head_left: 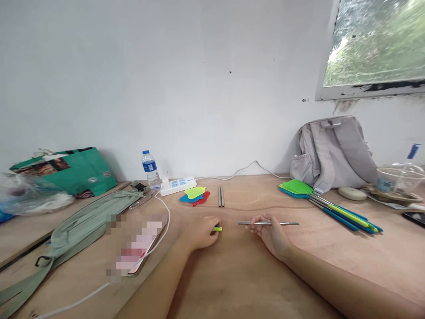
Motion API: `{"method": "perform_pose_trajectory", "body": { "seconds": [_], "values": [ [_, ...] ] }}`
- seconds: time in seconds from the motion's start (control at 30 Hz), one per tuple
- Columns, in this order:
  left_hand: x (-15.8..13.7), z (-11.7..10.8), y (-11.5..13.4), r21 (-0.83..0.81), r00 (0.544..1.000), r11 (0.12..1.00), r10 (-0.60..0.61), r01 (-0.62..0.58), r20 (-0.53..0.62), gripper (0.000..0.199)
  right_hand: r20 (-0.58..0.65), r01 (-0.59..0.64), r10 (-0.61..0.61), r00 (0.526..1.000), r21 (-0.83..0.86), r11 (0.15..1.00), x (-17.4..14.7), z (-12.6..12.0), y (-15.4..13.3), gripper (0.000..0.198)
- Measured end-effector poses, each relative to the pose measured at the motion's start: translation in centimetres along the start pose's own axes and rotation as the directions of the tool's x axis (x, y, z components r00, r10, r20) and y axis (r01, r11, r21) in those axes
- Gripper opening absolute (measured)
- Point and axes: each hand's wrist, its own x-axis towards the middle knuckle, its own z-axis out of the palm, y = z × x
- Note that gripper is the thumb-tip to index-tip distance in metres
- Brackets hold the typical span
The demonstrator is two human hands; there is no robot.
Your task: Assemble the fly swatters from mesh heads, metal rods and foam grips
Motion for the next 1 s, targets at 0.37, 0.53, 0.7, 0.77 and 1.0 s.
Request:
{"method": "perform_pose_trajectory", "body": {
  "seconds": [0.37,0.53,0.7,0.77,1.0],
  "values": [
    [0.0,0.2,0.5,-0.03,0.997,0.998,0.064,-0.063,0.041,0.011,-0.048,-0.107,0.113,0.992,0.121,0.987,0.6,0.0,0.1,0.005],
    [-0.1,0.2,1.7,-0.06,0.989,0.994,0.097,-0.091,0.109,0.012,-0.04,-0.105,0.111,0.993,0.131,0.986,0.6,0.0,0.2,0.013],
    [0.0,0.6,3.4,-0.114,0.994,0.991,0.081,-0.072,0.07,0.014,-0.001,-0.107,0.109,0.994,0.184,0.977,0.5,0.0,0.3,0.013],
    [0.0,0.8,3.9,-0.148,0.995,0.987,0.074,-0.064,0.062,0.015,-0.005,-0.104,0.108,0.994,0.208,0.973,0.5,-0.1,0.3,0.012],
    [-0.1,0.9,4.2,-0.346,0.99,0.936,0.111,-0.073,0.092,0.027,-0.036,-0.137,0.154,0.987,0.292,0.947,0.5,-0.1,-0.1,0.011]
  ]
}}
